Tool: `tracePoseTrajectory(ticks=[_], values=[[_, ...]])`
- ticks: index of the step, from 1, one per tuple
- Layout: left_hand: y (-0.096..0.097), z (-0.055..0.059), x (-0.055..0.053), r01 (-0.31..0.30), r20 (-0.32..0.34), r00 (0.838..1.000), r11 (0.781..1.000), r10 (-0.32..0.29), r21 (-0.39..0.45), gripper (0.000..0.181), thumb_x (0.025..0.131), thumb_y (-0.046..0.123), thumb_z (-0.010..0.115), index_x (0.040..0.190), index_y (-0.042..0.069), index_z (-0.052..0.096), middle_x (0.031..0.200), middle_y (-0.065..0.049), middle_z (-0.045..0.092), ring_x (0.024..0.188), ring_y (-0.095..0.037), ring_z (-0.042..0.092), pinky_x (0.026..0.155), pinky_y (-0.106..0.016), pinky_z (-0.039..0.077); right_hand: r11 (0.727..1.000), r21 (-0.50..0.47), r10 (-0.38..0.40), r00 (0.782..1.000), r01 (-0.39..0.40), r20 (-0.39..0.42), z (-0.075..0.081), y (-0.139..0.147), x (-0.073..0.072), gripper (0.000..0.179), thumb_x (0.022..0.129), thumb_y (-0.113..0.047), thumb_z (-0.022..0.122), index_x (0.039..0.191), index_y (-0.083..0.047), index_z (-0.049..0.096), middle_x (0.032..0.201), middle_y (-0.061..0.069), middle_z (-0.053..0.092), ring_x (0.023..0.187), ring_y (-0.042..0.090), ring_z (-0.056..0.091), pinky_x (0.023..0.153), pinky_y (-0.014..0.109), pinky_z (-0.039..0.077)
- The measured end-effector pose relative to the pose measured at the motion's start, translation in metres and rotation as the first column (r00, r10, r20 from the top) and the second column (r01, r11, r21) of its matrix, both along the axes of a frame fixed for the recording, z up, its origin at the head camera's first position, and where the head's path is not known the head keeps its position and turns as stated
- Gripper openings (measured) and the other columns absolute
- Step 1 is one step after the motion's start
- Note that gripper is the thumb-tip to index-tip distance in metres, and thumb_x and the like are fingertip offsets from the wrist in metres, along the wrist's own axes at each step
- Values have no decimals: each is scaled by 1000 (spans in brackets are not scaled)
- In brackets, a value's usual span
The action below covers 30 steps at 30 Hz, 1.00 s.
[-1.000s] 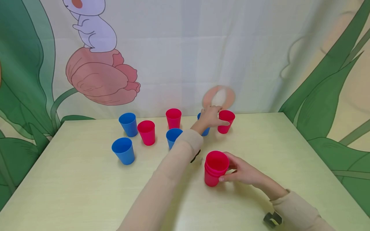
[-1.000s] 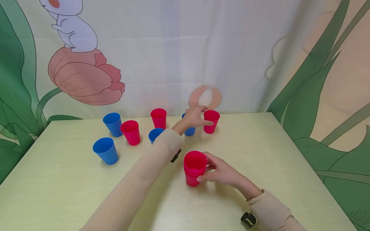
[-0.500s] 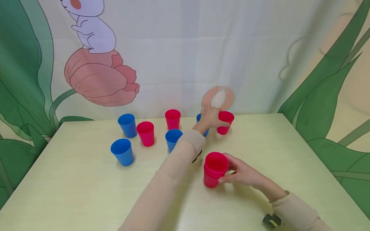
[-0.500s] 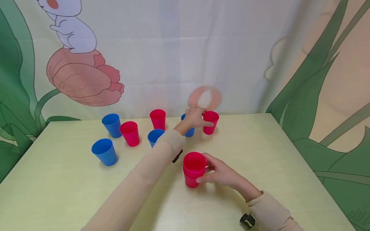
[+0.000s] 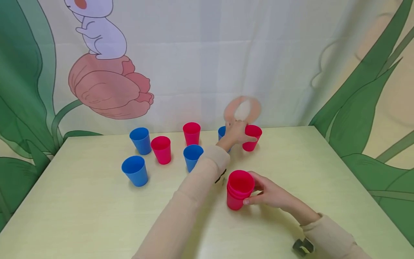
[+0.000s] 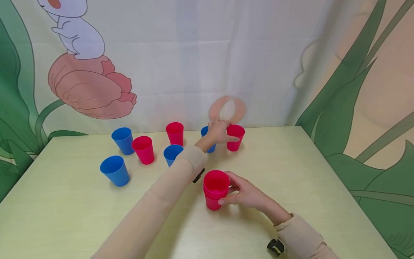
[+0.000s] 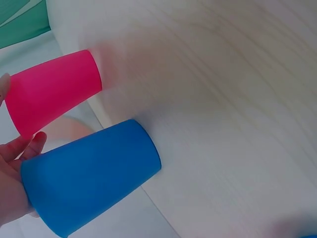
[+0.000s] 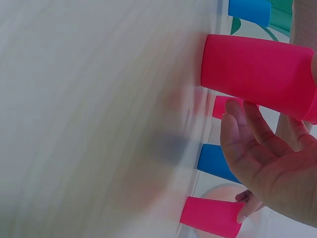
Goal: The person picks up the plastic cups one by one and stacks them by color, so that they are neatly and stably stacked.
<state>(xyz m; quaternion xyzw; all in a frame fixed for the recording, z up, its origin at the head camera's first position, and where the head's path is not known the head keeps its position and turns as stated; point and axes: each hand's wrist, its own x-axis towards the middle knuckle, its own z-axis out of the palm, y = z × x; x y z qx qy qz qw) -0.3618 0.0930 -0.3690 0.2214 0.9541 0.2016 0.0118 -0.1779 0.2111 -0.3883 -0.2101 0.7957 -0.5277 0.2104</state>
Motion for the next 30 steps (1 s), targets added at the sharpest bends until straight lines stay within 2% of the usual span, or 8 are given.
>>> tracePoseTrajectory(ticks=[8,19,26,30], values=[[3,1,0,-14,-1,1000,1000,14,-15,58,75,52,67,116,13,54,107,1,56,107,-14,44,92,-38,27,1000,3,-5,1000,5,3,1,0,1,64,76,-15,75,131,-8,42,120,13,53,105,31,51,80,41,47],[3,1,4,14,14,1000,1000,-14,-9,64,73,54,68,121,15,52,114,2,54,111,-15,42,100,-42,22,1000,-2,-4,1000,4,5,1,-1,1,64,77,-14,74,132,-8,41,120,13,53,105,31,51,81,41,46],[4,2,5,9,12,1000,1000,-8,-17,60,73,54,68,116,14,54,110,3,55,109,-15,42,97,-40,24,1000,-6,-1,1000,1,3,2,-1,2,65,77,-14,74,133,-8,40,120,13,52,105,31,51,81,42,46],[3,2,5,9,-3,1000,1000,-9,9,59,73,53,68,114,13,54,107,2,56,108,-15,42,96,-39,26,1000,0,-5,1000,5,4,2,-1,2,65,77,-14,74,132,-8,41,121,13,52,105,31,51,82,41,45]])
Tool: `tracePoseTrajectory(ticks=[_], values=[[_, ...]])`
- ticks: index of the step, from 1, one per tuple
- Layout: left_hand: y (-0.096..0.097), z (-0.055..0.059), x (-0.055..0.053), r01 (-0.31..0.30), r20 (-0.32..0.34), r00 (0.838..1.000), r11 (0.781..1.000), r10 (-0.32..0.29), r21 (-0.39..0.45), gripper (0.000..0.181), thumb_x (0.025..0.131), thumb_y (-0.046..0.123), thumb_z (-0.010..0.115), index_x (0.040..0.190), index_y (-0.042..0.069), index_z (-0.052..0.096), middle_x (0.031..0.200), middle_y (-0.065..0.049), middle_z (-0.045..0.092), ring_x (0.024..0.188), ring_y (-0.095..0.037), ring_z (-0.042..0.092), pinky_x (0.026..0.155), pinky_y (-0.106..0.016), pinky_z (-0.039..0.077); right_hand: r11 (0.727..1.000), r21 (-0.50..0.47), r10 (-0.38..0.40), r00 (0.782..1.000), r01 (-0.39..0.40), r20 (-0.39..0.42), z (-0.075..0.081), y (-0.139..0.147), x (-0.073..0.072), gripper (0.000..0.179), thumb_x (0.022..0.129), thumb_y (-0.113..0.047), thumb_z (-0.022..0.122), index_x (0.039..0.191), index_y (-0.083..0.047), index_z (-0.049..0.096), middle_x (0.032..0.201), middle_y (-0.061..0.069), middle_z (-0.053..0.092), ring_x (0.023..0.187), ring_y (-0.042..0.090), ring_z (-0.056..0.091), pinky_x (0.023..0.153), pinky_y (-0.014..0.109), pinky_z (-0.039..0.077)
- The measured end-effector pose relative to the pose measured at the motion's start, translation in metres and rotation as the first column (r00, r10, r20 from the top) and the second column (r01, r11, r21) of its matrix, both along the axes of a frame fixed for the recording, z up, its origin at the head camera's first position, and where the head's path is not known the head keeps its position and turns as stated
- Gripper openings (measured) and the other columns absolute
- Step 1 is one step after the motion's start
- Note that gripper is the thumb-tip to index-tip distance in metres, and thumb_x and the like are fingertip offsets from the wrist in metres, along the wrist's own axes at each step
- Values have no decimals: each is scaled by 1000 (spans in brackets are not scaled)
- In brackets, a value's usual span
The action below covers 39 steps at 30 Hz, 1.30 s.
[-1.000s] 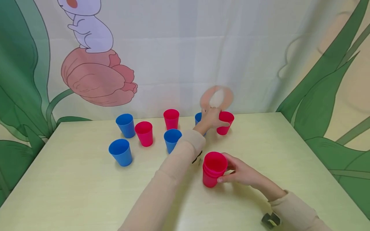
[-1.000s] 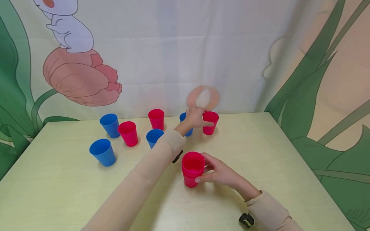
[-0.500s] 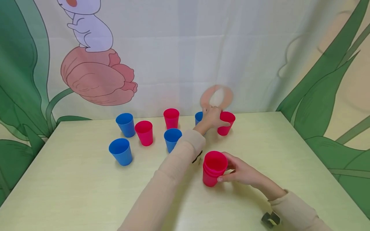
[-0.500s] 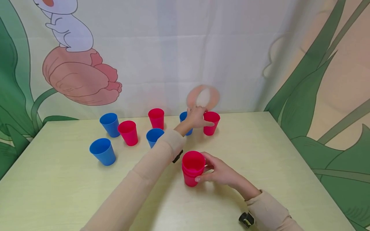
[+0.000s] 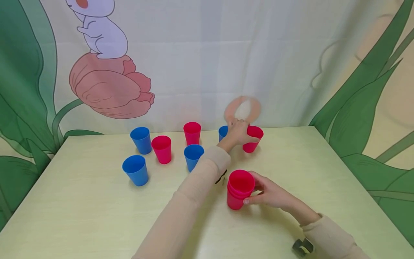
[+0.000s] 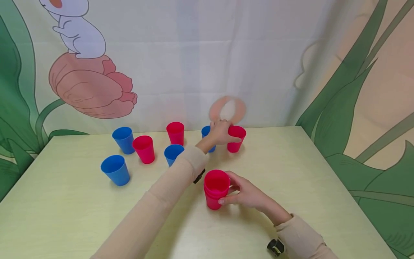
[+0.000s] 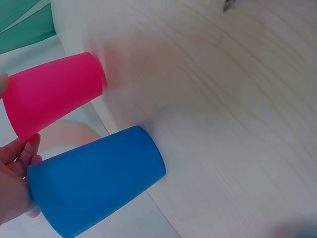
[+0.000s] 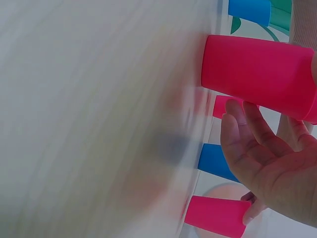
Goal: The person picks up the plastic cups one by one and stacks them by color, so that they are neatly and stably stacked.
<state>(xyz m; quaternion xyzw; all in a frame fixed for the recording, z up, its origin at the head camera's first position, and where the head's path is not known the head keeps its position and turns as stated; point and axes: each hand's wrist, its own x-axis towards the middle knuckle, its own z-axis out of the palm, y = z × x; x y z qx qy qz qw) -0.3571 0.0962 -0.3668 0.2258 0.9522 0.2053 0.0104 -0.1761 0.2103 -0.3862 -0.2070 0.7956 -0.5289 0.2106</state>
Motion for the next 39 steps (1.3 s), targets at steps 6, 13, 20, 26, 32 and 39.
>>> tracePoseTrajectory(ticks=[6,13,20,26,32,39], values=[[-6,4,5,0,-8,1000,999,0,46,59,74,53,68,114,14,53,105,2,55,106,-13,43,98,-40,26,1000,5,7,1000,-7,-15,-1,-1,0,65,77,-15,74,132,-9,41,121,13,52,106,31,51,82,41,45],[-10,14,12,30,-18,999,992,-28,119,60,74,52,68,115,12,53,107,2,54,106,-14,41,91,-35,35,1000,4,10,999,-10,-49,-2,2,0,63,77,-15,74,131,-9,41,119,12,53,106,32,51,84,45,45],[-18,24,20,36,-28,999,989,-32,144,60,74,51,69,115,10,53,107,2,56,105,-13,43,86,-31,40,999,-15,35,997,-36,-67,-3,1,-1,63,78,-14,73,132,-9,41,119,12,54,106,32,52,86,47,43],[-25,33,27,27,-45,999,993,-22,118,65,74,52,68,121,11,50,114,2,54,110,-13,42,95,-37,33,999,-11,32,997,-33,-66,-3,1,-1,64,78,-14,73,133,-9,41,119,12,54,104,32,53,85,45,44],[-35,40,33,38,-72,997,989,-28,143,62,74,51,68,119,11,54,113,1,55,112,-13,40,92,-37,31,1000,10,10,999,-10,-50,-2,0,-2,65,77,-16,74,132,-8,41,119,14,53,103,32,53,80,42,47],[-46,47,39,71,-98,994,986,-57,150,61,73,52,69,117,11,56,111,2,56,113,-12,41,85,-32,32,1000,1,2,996,-2,-94,-2,0,1,68,79,-14,72,137,-10,36,123,14,50,106,34,51,78,40,50]])
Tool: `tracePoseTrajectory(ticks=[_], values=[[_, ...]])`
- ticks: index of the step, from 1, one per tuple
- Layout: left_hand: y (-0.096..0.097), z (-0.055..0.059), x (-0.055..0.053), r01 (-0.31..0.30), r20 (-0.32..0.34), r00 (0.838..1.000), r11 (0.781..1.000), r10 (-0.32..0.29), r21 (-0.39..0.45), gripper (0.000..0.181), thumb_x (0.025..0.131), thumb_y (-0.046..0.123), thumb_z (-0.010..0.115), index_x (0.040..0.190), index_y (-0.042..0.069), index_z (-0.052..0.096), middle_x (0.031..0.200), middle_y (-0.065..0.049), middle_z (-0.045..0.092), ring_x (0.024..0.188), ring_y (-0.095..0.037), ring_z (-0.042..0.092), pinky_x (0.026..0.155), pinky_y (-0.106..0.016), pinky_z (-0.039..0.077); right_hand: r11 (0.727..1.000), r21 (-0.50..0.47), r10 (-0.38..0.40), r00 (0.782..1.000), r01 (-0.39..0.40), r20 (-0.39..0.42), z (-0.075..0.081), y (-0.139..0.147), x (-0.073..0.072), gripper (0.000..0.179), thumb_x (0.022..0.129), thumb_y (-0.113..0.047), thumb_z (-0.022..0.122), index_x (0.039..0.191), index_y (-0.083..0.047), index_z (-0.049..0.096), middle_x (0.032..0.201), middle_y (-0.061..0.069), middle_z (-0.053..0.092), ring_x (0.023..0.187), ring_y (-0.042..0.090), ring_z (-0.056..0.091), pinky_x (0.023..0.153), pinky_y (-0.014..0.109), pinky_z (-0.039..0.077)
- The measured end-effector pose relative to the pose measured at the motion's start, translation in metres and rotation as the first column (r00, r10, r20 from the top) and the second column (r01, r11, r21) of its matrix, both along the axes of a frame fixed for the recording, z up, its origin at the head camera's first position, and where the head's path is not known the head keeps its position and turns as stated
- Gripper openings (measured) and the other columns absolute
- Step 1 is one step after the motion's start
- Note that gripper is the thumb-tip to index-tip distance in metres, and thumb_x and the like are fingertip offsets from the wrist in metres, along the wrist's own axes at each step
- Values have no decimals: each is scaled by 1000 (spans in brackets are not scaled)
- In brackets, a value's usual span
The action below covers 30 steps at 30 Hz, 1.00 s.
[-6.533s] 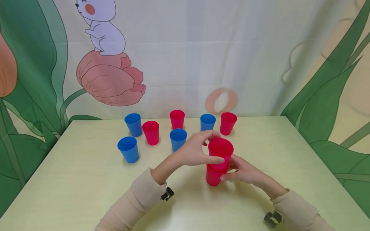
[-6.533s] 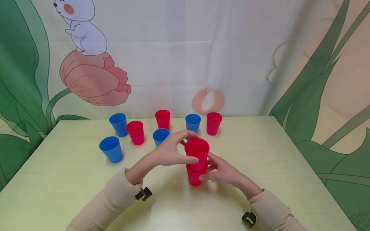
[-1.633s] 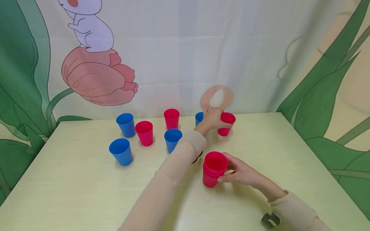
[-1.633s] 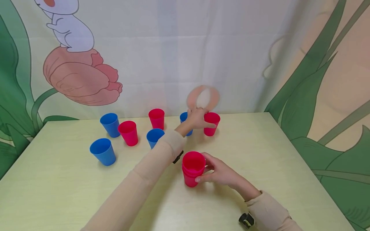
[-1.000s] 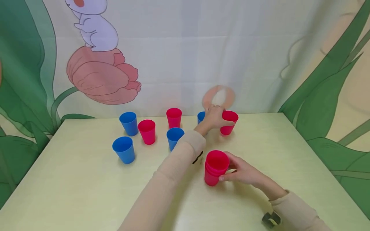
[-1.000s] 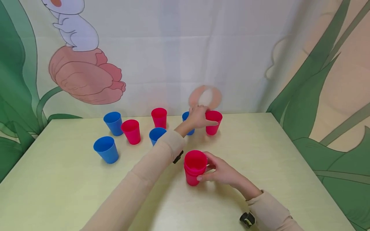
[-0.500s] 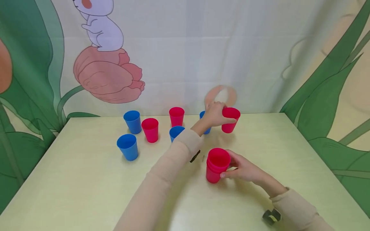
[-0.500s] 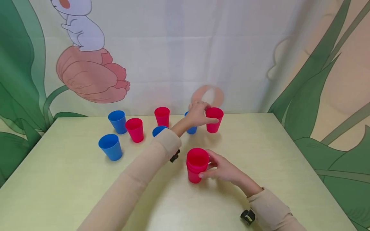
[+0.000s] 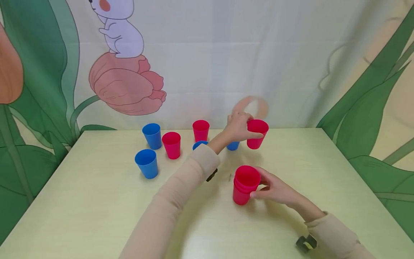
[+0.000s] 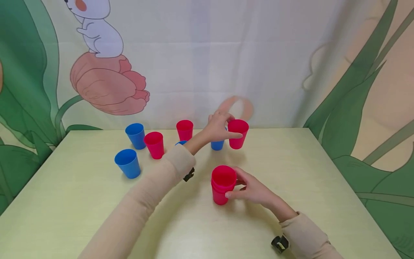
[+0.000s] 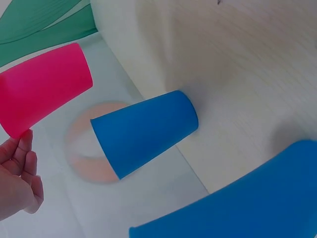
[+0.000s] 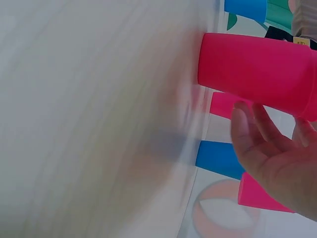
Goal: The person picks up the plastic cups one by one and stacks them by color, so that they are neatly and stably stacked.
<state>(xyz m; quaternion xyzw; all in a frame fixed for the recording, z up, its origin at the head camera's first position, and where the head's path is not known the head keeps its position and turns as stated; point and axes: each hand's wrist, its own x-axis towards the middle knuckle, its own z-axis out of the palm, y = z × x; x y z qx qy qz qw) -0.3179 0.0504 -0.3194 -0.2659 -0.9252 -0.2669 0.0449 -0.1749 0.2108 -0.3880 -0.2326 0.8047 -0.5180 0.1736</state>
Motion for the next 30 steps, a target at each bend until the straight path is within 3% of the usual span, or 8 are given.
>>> tracePoseTrajectory(ticks=[6,13,21,28,30], values=[[-8,11,9,33,-16,999,999,-32,24,60,73,50,69,118,11,56,114,2,55,115,-13,38,86,-32,31,998,-57,-44,996,40,-71,2,-1,3,66,80,-14,71,137,-9,37,125,14,49,108,35,49,79,34,51],[-21,25,20,76,-48,996,996,-74,39,59,72,46,72,117,11,58,132,2,45,112,-15,41,89,-35,31,994,-85,-79,993,72,-90,1,-4,5,65,80,-12,70,136,-7,36,126,16,49,109,37,50,81,30,51],[-34,37,34,137,-62,989,990,-135,28,60,71,46,73,118,12,57,108,2,57,104,-13,43,85,-33,33,991,-96,-93,994,88,-53,0,-4,6,65,80,-12,70,136,-8,37,127,18,48,110,37,49,81,31,50],[-45,48,48,182,-84,981,982,-177,47,62,71,45,74,120,12,56,110,3,57,105,-13,42,87,-32,31,991,-100,-95,995,92,-32,0,-5,6,67,79,-13,71,136,-7,36,127,19,47,110,37,49,80,31,51],[-49,50,52,194,-106,977,979,-187,59,70,70,44,75,128,13,50,112,2,58,106,-13,42,88,-33,31,991,-100,-96,995,92,-35,0,-5,6,66,79,-13,71,135,-6,36,126,19,48,109,37,50,79,31,51]])
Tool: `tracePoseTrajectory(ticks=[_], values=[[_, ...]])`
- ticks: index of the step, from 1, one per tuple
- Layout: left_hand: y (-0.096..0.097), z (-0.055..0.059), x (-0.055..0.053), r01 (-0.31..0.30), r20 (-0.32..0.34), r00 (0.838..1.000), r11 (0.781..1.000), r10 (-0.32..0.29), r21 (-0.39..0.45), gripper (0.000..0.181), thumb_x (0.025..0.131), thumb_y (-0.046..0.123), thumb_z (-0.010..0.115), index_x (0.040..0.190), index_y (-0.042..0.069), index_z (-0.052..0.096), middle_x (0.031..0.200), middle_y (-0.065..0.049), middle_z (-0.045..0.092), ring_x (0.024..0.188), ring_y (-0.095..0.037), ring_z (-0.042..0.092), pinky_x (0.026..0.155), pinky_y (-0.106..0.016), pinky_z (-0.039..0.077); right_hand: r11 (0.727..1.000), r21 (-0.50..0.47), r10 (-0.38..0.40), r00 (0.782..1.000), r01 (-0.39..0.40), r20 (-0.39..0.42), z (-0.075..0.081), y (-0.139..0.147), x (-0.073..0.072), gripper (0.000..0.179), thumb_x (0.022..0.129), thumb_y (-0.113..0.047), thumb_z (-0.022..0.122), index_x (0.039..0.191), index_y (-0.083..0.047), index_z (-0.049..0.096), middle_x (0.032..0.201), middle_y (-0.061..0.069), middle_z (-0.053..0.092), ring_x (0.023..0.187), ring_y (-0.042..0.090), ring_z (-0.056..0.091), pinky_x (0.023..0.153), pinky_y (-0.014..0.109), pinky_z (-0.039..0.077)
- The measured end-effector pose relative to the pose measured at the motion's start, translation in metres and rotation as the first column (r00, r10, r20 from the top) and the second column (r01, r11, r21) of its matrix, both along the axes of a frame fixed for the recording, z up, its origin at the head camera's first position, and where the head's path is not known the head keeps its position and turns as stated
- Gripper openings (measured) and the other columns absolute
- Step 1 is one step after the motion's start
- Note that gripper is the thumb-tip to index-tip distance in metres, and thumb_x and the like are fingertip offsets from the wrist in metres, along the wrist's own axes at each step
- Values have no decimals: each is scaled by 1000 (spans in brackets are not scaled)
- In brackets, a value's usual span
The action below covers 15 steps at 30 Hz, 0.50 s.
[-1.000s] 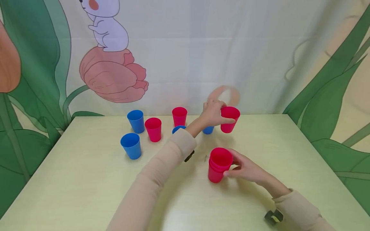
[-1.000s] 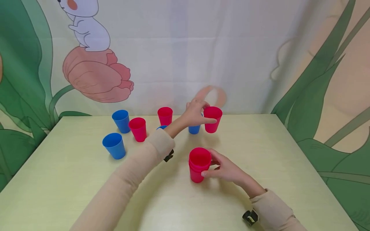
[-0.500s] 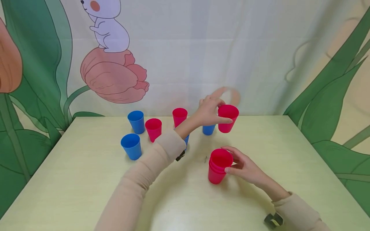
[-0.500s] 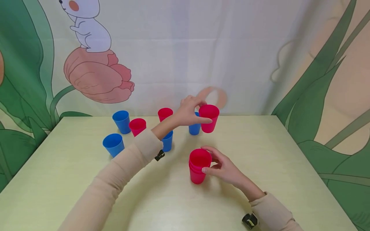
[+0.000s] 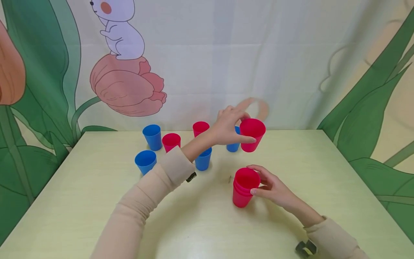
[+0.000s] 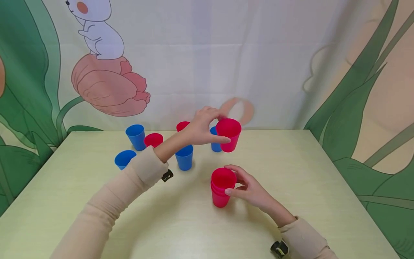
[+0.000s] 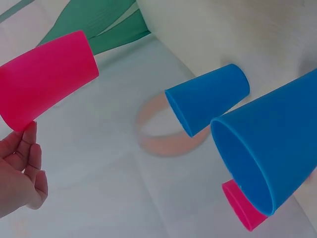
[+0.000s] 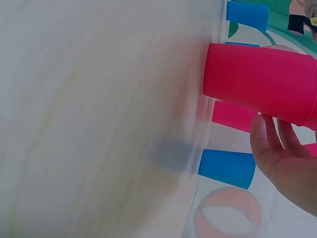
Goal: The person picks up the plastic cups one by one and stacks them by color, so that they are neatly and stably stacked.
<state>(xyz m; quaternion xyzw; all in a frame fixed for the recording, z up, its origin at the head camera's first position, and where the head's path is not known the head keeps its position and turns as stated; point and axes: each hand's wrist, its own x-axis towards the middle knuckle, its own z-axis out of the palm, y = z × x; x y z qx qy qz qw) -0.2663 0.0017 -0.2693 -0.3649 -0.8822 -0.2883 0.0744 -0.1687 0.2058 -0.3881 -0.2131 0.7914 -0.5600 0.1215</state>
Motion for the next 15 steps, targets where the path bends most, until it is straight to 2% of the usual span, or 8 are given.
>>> tracePoseTrajectory(ticks=[5,7,12,14,15], values=[[-10,3,11,46,-39,998,998,-45,43,97,70,43,76,146,16,22,115,0,59,108,-13,43,89,-34,31,1000,-11,12,1000,-12,-10,0,0,0,65,80,-11,70,135,-7,37,124,19,50,108,37,51,79,32,51],[-13,4,14,67,-55,996,996,-64,51,100,70,43,76,147,17,17,114,0,59,106,-13,43,89,-34,31,1000,-13,15,1000,-16,-15,0,0,0,64,80,-11,70,135,-7,37,123,18,51,107,36,52,79,32,51],[-20,8,25,74,-54,996,997,-73,28,73,70,43,76,130,13,46,110,2,59,106,-11,42,90,-34,30,1000,-4,11,1000,-11,-17,2,-1,1,64,80,-12,70,135,-7,36,122,18,52,106,35,52,79,32,51],[-23,10,30,73,-48,996,997,-72,16,61,71,42,76,118,11,54,109,2,58,107,-11,41,90,-34,30,1000,-3,13,1000,-13,-18,2,-1,1,65,80,-12,70,135,-7,36,122,18,52,106,35,52,79,32,51],[-24,11,32,79,-51,996,997,-78,18,61,71,42,76,118,11,55,109,2,58,107,-11,41,91,-34,30,1000,-3,15,1000,-15,-20,2,0,1,64,80,-12,70,135,-7,36,122,18,52,106,35,52,79,31,51]])
